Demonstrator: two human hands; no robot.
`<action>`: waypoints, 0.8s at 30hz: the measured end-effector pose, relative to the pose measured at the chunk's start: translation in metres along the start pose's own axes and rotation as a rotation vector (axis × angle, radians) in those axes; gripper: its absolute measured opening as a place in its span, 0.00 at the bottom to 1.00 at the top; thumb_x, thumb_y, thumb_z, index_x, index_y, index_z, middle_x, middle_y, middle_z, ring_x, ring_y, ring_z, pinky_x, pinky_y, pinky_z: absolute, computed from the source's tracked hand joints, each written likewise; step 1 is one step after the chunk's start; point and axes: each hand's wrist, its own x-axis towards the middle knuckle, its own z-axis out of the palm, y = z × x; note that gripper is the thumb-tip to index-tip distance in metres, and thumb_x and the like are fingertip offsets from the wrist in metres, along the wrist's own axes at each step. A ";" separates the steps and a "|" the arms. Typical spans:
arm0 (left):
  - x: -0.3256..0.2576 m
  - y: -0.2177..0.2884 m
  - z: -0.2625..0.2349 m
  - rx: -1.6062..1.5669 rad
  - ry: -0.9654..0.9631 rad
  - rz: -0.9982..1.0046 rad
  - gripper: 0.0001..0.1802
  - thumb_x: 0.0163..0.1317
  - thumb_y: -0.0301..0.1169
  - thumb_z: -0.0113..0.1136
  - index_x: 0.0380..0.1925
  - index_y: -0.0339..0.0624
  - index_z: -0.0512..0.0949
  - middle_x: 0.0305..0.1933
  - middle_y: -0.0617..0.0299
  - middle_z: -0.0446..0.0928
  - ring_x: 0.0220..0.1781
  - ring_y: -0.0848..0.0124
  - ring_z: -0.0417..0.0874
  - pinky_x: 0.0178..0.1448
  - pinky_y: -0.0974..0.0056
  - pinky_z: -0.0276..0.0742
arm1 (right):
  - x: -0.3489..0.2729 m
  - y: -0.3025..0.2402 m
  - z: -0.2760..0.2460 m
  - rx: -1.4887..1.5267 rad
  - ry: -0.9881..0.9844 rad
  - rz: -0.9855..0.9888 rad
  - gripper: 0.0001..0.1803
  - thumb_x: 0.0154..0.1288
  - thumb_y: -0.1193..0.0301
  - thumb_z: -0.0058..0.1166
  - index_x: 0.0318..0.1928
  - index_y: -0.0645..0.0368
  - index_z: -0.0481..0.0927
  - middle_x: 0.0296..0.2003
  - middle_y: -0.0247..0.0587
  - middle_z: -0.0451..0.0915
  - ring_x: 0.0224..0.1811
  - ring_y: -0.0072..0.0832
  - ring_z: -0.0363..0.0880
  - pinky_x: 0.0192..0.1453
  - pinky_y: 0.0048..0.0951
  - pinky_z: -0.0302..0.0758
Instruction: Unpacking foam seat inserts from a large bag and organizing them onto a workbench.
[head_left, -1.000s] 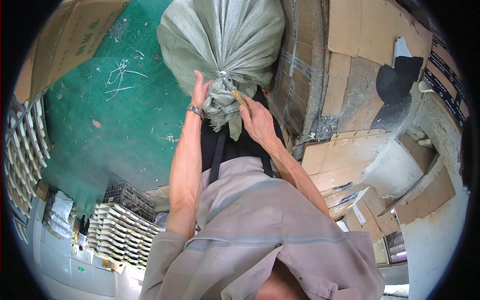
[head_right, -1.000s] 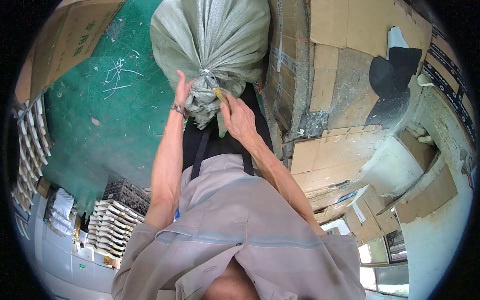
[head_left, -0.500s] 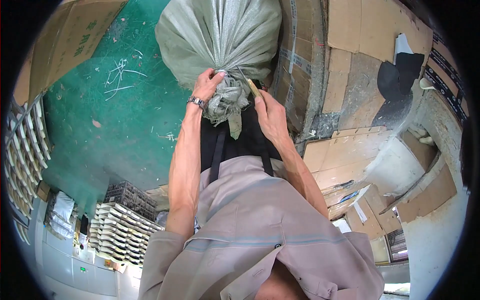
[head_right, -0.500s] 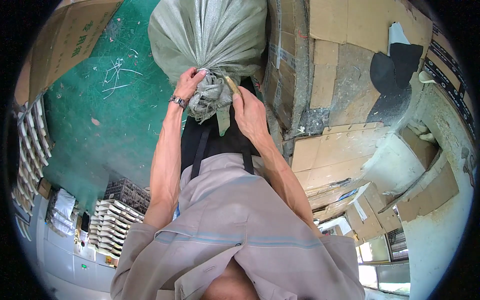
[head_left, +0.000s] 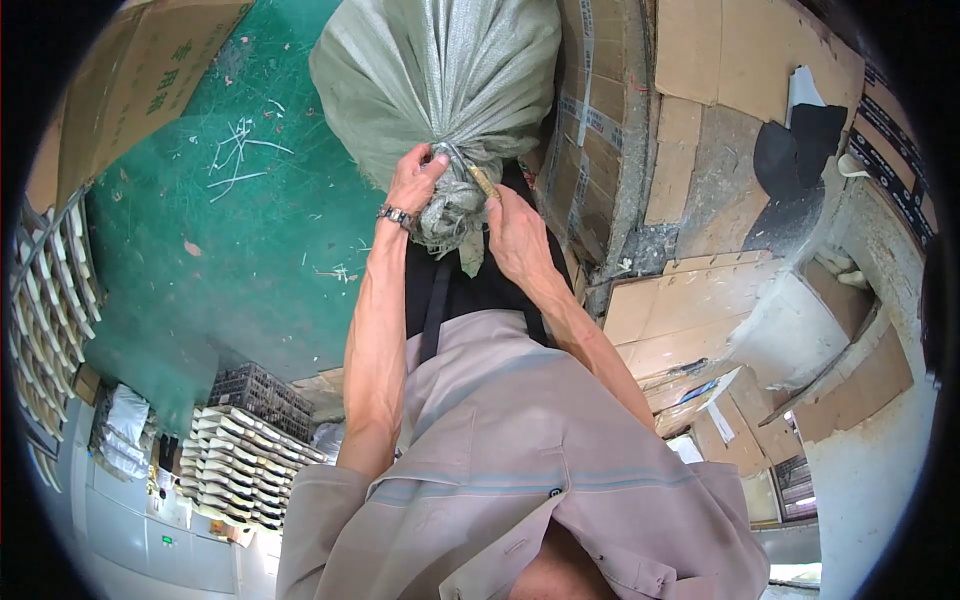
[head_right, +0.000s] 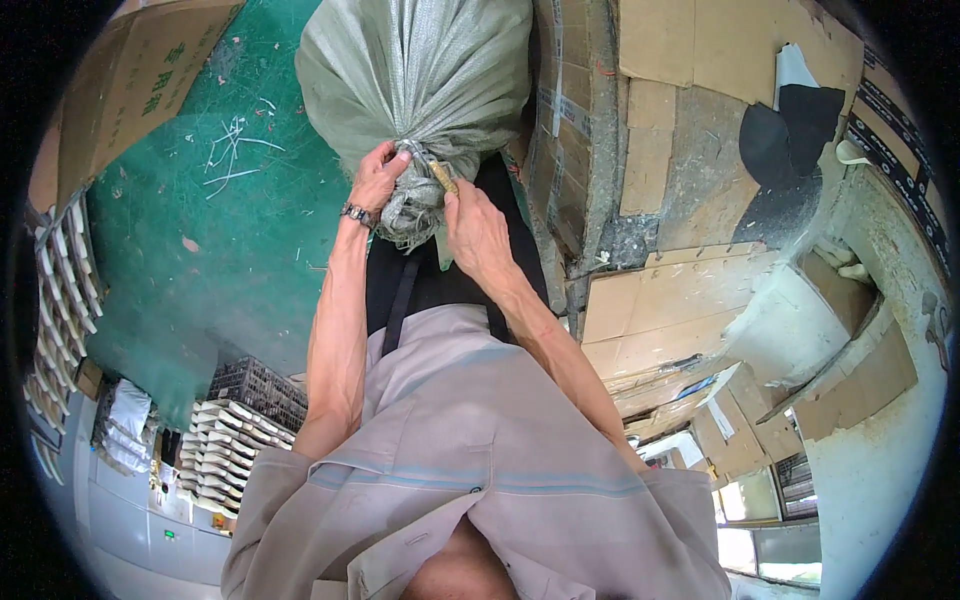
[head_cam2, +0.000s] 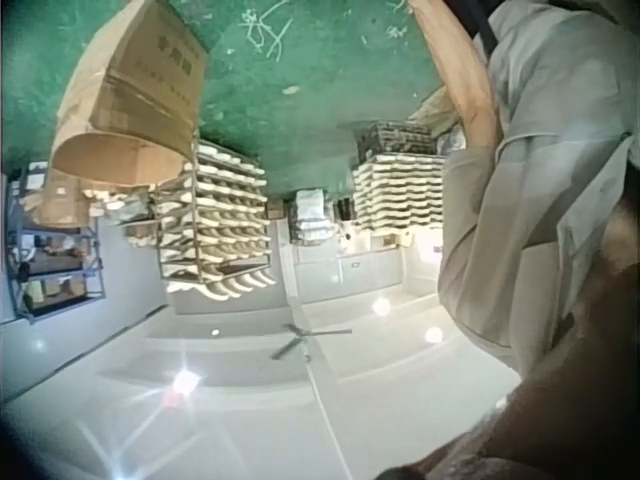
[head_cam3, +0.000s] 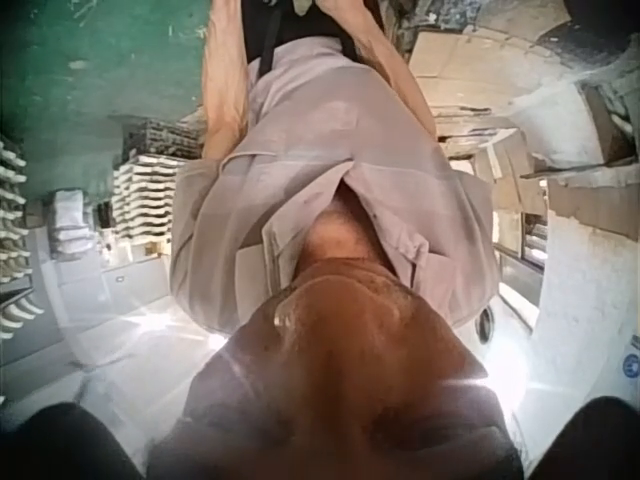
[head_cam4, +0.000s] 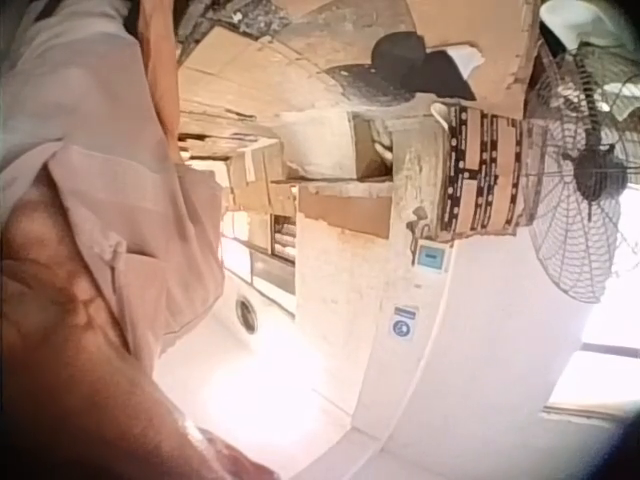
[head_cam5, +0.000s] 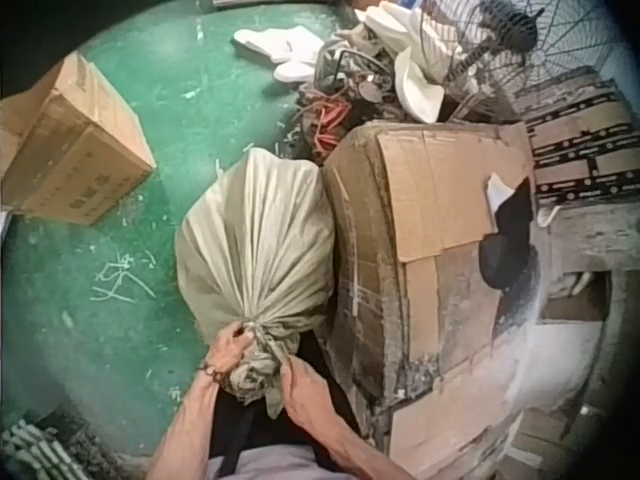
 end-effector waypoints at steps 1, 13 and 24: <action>0.001 0.001 0.002 -0.052 -0.011 -0.007 0.25 0.63 0.41 0.62 0.53 0.33 0.78 0.43 0.53 0.83 0.42 0.67 0.79 0.51 0.61 0.74 | -0.001 -0.001 0.003 -0.001 0.003 0.005 0.17 0.75 0.67 0.44 0.55 0.67 0.74 0.41 0.66 0.79 0.44 0.61 0.79 0.48 0.54 0.75; -0.015 0.002 0.028 0.278 0.269 0.058 0.19 0.64 0.33 0.59 0.52 0.33 0.78 0.47 0.45 0.84 0.48 0.58 0.84 0.55 0.59 0.76 | -0.001 -0.020 0.025 -0.152 0.009 0.052 0.12 0.75 0.69 0.45 0.38 0.67 0.71 0.27 0.64 0.80 0.27 0.59 0.81 0.30 0.54 0.78; -0.037 -0.005 0.032 0.064 0.149 -0.003 0.24 0.64 0.29 0.60 0.58 0.28 0.76 0.46 0.49 0.84 0.46 0.65 0.83 0.53 0.62 0.76 | -0.024 -0.025 0.016 -0.109 -0.068 0.213 0.13 0.76 0.68 0.45 0.39 0.69 0.70 0.28 0.67 0.80 0.32 0.64 0.81 0.35 0.58 0.75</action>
